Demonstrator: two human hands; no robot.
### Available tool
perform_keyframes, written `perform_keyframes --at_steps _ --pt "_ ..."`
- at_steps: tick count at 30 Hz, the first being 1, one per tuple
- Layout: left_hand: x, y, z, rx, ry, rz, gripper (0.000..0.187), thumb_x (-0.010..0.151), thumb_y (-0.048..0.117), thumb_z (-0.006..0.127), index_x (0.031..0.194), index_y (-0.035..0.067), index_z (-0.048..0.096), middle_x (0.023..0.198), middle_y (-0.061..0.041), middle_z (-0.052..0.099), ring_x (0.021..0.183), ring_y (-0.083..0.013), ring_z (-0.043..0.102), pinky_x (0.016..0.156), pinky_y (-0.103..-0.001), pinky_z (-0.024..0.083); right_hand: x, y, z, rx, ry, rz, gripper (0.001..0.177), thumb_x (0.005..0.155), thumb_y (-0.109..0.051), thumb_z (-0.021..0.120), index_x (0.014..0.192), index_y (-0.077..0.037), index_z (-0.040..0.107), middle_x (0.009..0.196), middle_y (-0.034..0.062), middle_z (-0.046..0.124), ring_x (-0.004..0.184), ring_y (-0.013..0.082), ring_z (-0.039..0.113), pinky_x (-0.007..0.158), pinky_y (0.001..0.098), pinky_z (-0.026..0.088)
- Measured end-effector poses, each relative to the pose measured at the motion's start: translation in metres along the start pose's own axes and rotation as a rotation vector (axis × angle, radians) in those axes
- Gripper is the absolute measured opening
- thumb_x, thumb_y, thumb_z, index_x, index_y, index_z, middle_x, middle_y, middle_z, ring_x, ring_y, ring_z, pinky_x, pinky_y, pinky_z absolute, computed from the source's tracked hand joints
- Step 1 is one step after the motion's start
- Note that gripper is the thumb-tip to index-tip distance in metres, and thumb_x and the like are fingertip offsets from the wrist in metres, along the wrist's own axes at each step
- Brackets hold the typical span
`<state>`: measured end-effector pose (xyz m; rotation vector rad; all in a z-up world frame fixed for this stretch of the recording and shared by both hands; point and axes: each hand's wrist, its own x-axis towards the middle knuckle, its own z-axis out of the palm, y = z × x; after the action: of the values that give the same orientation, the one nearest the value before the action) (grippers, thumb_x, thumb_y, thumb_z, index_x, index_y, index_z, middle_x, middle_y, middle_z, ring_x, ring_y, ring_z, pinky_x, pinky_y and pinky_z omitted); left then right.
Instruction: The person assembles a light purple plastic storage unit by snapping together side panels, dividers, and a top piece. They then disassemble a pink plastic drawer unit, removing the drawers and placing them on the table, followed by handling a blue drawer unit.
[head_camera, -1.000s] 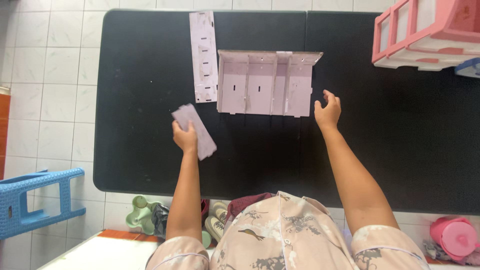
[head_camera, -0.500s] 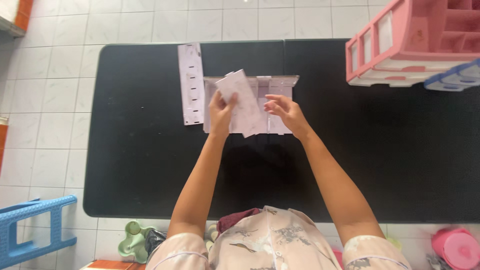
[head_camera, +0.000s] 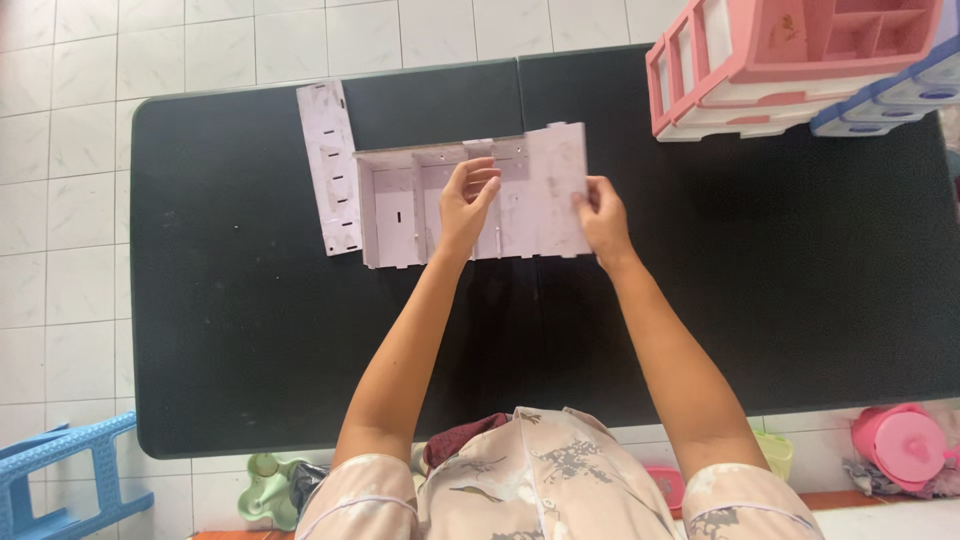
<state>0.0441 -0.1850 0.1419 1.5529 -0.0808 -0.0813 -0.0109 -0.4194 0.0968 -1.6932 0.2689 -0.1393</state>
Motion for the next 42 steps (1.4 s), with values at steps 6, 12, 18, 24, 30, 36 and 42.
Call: perform_keyframes --at_steps 6,12,18,24,30,36,42 --pt "0.001 -0.03 -0.005 0.301 0.056 0.043 0.026 0.091 0.009 0.071 0.117 0.012 0.069 0.113 -0.004 0.075 0.103 -0.0159 0.073 0.087 -0.031 0.058 0.007 0.063 -0.022 -0.407 0.121 0.139 0.027 0.098 -0.017 0.065 0.121 -0.002 0.061 0.114 0.0159 0.072 0.103 0.0219 0.071 0.089 0.0334 0.054" --pt "0.009 -0.044 -0.003 0.508 0.046 0.158 0.033 0.086 0.006 0.074 0.117 0.013 0.067 0.116 -0.006 0.068 0.107 -0.0211 0.069 0.087 -0.036 0.055 0.015 0.075 -0.013 -0.378 0.122 0.016 0.025 0.095 -0.016 0.068 0.116 -0.003 0.063 0.1 0.0126 0.075 0.089 0.0217 0.073 0.082 0.0349 0.056" --pt "0.021 -0.033 -0.001 0.73 0.052 0.33 0.043 0.079 0.005 0.079 0.118 0.014 0.066 0.124 -0.008 0.061 0.119 -0.0286 0.057 0.099 -0.041 0.047 0.02 0.058 -0.001 -0.498 0.104 -0.068 0.015 0.092 -0.012 0.07 0.104 -0.005 0.066 0.091 0.01 0.075 0.082 0.02 0.075 0.076 0.0333 0.059" --pt "0.029 -0.032 0.002 0.928 0.058 0.236 0.051 0.077 0.016 0.082 0.122 0.012 0.059 0.119 -0.011 0.063 0.108 -0.03 0.063 0.085 -0.04 0.05 0.02 0.05 0.005 -0.472 0.184 -0.07 0.015 0.092 -0.01 0.071 0.103 -0.003 0.064 0.09 0.0105 0.075 0.079 0.0206 0.075 0.072 0.0336 0.058" --pt "0.009 -0.056 0.02 0.964 -0.116 -0.048 0.081 0.082 0.036 0.085 0.141 0.001 0.041 0.113 -0.024 0.065 0.095 -0.0408 0.069 0.079 -0.047 0.056 0.019 0.049 0.018 -0.535 0.173 0.0 0.015 0.095 -0.011 0.071 0.104 -0.003 0.061 0.092 0.0097 0.074 0.08 0.0195 0.074 0.072 0.0332 0.059" --pt "0.011 -0.059 0.027 1.072 -0.2 -0.114 0.098 0.081 0.03 0.081 0.155 -0.003 0.025 0.113 -0.021 0.064 0.098 -0.0374 0.068 0.077 -0.044 0.058 0.024 0.07 0.031 -0.453 0.046 0.045 0.039 0.095 -0.031 0.077 0.116 -0.001 0.063 0.094 0.0129 0.075 0.084 0.022 0.073 0.075 0.0354 0.058" --pt "-0.031 -0.062 0.041 1.215 -0.171 0.547 0.071 0.084 0.016 0.077 0.146 0.004 0.044 0.121 -0.011 0.057 0.108 -0.0277 0.058 0.091 -0.042 0.048 0.043 0.125 0.017 -0.632 0.056 0.132 0.032 0.091 -0.026 0.07 0.114 -0.005 0.072 0.098 0.0157 0.076 0.086 0.0238 0.073 0.082 0.0401 0.058"
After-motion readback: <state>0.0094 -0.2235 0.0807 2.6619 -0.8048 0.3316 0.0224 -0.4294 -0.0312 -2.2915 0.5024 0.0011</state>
